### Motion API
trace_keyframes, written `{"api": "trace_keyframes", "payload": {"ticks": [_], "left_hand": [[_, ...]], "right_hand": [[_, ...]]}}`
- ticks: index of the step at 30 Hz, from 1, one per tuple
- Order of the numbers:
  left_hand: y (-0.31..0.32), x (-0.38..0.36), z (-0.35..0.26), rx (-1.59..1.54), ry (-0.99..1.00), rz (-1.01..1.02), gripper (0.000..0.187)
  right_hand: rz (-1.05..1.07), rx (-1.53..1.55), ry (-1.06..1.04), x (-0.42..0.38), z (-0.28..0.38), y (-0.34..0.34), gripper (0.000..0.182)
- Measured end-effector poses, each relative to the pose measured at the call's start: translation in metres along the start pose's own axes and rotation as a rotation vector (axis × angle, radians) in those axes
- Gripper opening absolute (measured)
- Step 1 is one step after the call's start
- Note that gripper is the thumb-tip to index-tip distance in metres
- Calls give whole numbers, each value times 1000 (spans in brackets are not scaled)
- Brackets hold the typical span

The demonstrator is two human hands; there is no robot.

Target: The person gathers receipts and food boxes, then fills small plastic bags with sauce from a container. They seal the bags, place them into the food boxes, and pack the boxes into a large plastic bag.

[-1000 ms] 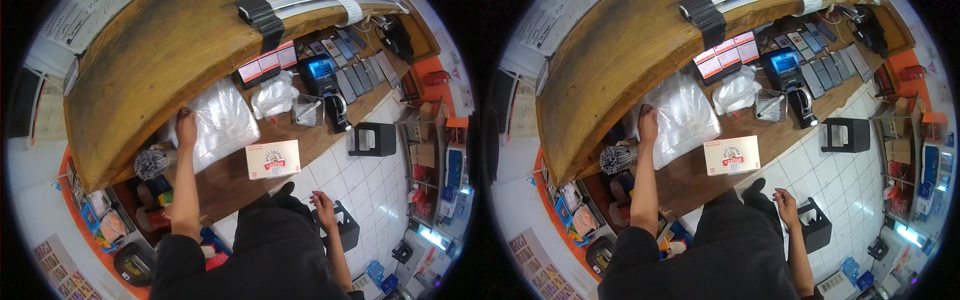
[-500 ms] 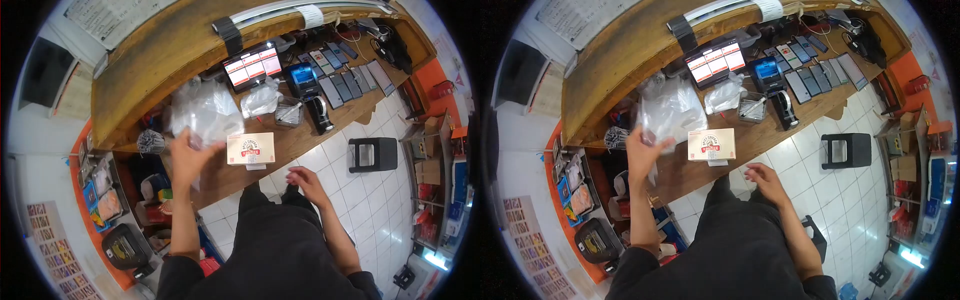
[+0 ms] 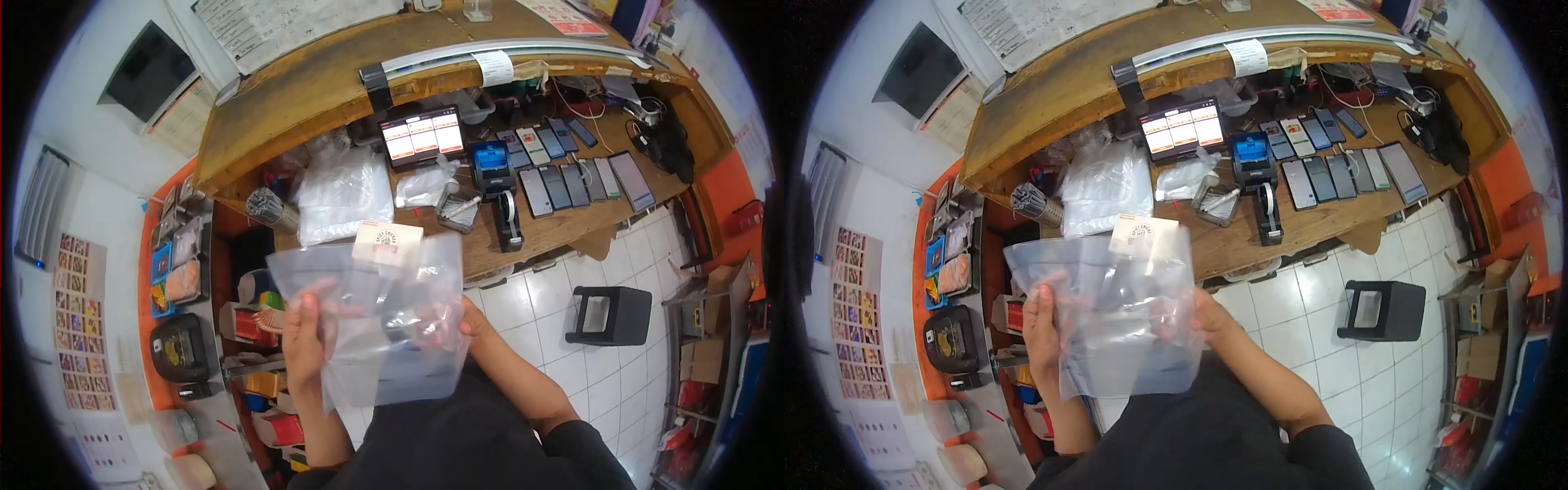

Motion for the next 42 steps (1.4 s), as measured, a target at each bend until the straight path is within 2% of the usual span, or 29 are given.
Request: {"api": "trace_keyframes", "payload": {"ticks": [2,4,5,7,9,12,13,14,16,18,20,21,23,26,29,30,31,32,33,35,36,37,38,40,41,42], "left_hand": [[-10,-7,4,-21,37,-106,43],[-15,-14,5,-28,51,-197,42],[-17,-17,6,-21,65,-223,41],[-27,-16,12,29,126,-186,42],[-42,-16,18,41,133,-228,42],[-67,-9,36,99,87,-286,40],[-75,-7,39,151,47,-290,39],[-85,-3,43,200,10,-289,39],[-132,6,97,516,7,-369,38],[-121,16,81,767,117,-410,38],[-76,4,35,937,337,-421,41],[-53,9,35,638,190,-278,36],[-7,19,58,427,10,218,36],[24,29,43,451,-30,366,32],[-3,49,66,65,-116,497,29],[-21,53,67,95,-73,514,24],[-45,58,70,126,-30,530,21],[-83,72,77,363,94,319,18],[-127,85,84,593,216,99,16],[-226,106,86,725,383,-257,13],[-236,109,87,748,292,-267,14],[-244,110,79,773,201,-279,17],[-248,115,69,796,116,-291,21],[-209,106,18,1082,595,-305,53],[-190,101,2,1057,605,-221,68],[-171,101,-9,1029,620,-137,83]], "right_hand": [[141,-8,118,6,1,11,100],[89,-55,226,12,4,47,95],[105,-64,290,5,-2,40,81],[-11,-45,206,-11,-15,19,68],[-60,-77,185,-14,-13,3,42],[-238,-73,179,-17,-3,-2,22],[-157,-64,153,-12,0,-4,15],[-210,-100,142,-11,-1,-12,17],[-320,-174,107,-8,-1,-22,20],[-477,-362,141,-1,1,-19,24],[-565,-552,155,10,-2,-16,27],[-572,-648,160,16,-9,-14,29],[-563,-790,169,35,-26,1,31],[-528,-731,-158,64,-43,16,30],[-392,-1170,-28,85,-49,30,37],[-338,-1308,7,93,-54,38,39],[-341,-1534,-104,94,-50,31,26],[-371,-1762,-220,94,-47,24,15],[-441,-1850,-248,92,-34,13,16],[-901,-1801,-479,80,24,27,29],[-994,-1790,-456,80,40,40,32],[-1011,-1955,-513,87,35,42,41],[-1041,-1928,-506,97,32,46,41],[-1096,-1866,-468,120,27,57,41],[-957,-1711,-405,136,19,45,48],[-855,-1777,-346,157,9,48,49]]}}
Point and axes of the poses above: each hand's wrist, its own x-axis towards the middle knuckle, its own y-axis out of the palm, z = x × y, the point moved 6 cm from there along x, towards the middle knuckle, and after that the axes turned 3 degrees about -z, right-handed, at the moved point
